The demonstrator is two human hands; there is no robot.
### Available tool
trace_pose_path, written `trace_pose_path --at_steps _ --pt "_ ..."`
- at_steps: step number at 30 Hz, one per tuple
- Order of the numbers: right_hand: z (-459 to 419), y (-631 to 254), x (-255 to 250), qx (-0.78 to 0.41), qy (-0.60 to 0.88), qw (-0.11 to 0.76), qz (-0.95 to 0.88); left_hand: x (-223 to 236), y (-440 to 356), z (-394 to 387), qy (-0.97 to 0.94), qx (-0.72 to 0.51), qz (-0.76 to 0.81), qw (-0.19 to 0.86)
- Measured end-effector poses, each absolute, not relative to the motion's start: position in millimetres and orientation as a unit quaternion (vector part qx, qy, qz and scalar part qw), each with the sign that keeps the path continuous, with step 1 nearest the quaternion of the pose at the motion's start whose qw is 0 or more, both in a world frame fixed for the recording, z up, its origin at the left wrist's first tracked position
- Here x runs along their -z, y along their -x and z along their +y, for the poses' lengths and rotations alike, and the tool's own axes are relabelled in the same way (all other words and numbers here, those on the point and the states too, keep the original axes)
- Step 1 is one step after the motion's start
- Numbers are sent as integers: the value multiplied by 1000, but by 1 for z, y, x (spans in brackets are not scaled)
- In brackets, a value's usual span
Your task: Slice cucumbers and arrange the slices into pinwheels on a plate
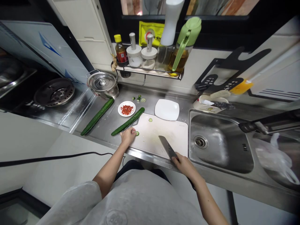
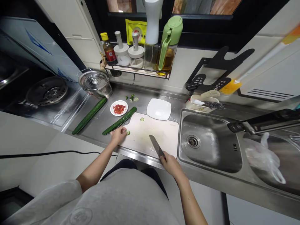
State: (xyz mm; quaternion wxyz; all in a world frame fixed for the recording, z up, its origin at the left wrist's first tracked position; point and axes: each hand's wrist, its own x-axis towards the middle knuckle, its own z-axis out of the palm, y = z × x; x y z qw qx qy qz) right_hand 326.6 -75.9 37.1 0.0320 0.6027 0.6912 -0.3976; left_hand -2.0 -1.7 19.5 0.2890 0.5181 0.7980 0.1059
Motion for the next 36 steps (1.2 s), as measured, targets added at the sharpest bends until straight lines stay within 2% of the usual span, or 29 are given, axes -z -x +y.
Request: trace_pose_path --at_steps 7,13,19,27,30,36 --pt "-76 -326 -41 403 -609 30 682 -18 5 1 -518 -142 796 280" --pt "-74 -327 -40 378 -629 34 678 -19 -24 37 -540 -200 768 281" --pt "-75 -328 -42 366 -632 25 682 -15 -70 86 -619 -112 746 220" --pt "-90 -338 -39 361 -647 10 671 -10 -76 104 -696 -44 696 170" --pt "-92 -339 -38 365 -653 9 663 -13 -78 105 -682 -50 705 189" --pt "-90 -334 -43 358 -660 20 660 -23 -79 91 -614 -77 722 309"
